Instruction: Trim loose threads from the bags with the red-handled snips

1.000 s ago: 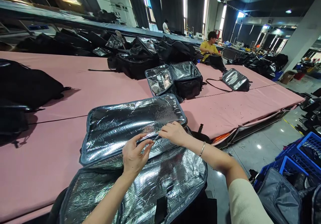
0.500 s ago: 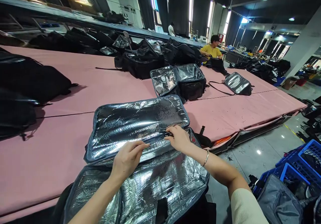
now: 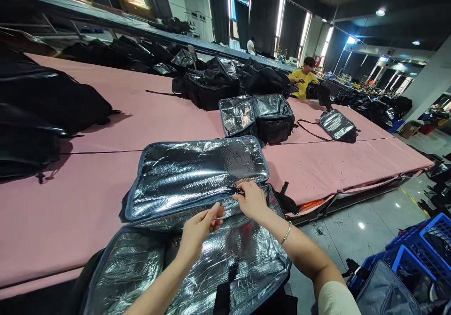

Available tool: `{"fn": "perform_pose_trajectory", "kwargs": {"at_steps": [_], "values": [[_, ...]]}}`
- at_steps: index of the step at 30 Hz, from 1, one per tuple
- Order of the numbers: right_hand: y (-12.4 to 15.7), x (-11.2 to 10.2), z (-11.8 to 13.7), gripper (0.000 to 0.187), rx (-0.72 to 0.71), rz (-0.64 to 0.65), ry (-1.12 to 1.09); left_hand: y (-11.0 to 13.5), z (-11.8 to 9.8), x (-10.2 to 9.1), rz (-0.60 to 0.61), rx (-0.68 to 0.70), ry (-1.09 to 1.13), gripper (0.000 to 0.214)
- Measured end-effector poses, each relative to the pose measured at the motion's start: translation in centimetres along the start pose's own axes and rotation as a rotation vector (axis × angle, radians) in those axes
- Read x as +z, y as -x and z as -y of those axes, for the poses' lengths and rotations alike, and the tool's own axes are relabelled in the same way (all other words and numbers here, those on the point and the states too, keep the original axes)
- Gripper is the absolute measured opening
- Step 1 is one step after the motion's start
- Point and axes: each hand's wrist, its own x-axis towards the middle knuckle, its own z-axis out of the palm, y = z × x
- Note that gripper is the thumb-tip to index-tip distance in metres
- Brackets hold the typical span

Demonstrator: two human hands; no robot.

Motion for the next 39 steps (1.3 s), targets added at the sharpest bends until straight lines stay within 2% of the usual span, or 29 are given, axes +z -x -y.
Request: {"fn": "perform_pose_trajectory", "kwargs": {"at_steps": [4,8,12,17,26,33,39], "values": [[0.1,-0.1,-0.4,0.018,0.01,0.015,0.015,-1.4,0.4,1.8,-0.071,-0.244,0.31,0.032],[-0.1,-0.6,-0.2,0.018,0.001,0.035,0.021,-1.9,0.7,2.3,-0.151,-0.329,0.48,0.021],[-0.5,-1.0,0.8,0.021,-0.009,0.017,0.127,-1.9,1.2,2.2,-0.171,-0.332,0.538,0.021],[-1.0,-1.0,1.7,0.013,-0.004,0.072,0.28,-2.1,1.8,2.1,-0.16,-0.318,0.542,0.017],[-1.4,-0.4,1.8,0.009,-0.031,0.108,0.255,-2.2,2.6,2.3,-0.149,-0.29,0.588,0.02],[-1.4,-0.1,1.8,0.008,-0.034,0.084,0.252,-2.2,2.6,2.5,-0.15,-0.307,0.604,0.007],[-1.5,0.3,1.6,0.008,-0.04,0.09,0.249,-2.3,2.7,2.4,-0.147,-0.302,0.6,0.013]]}}
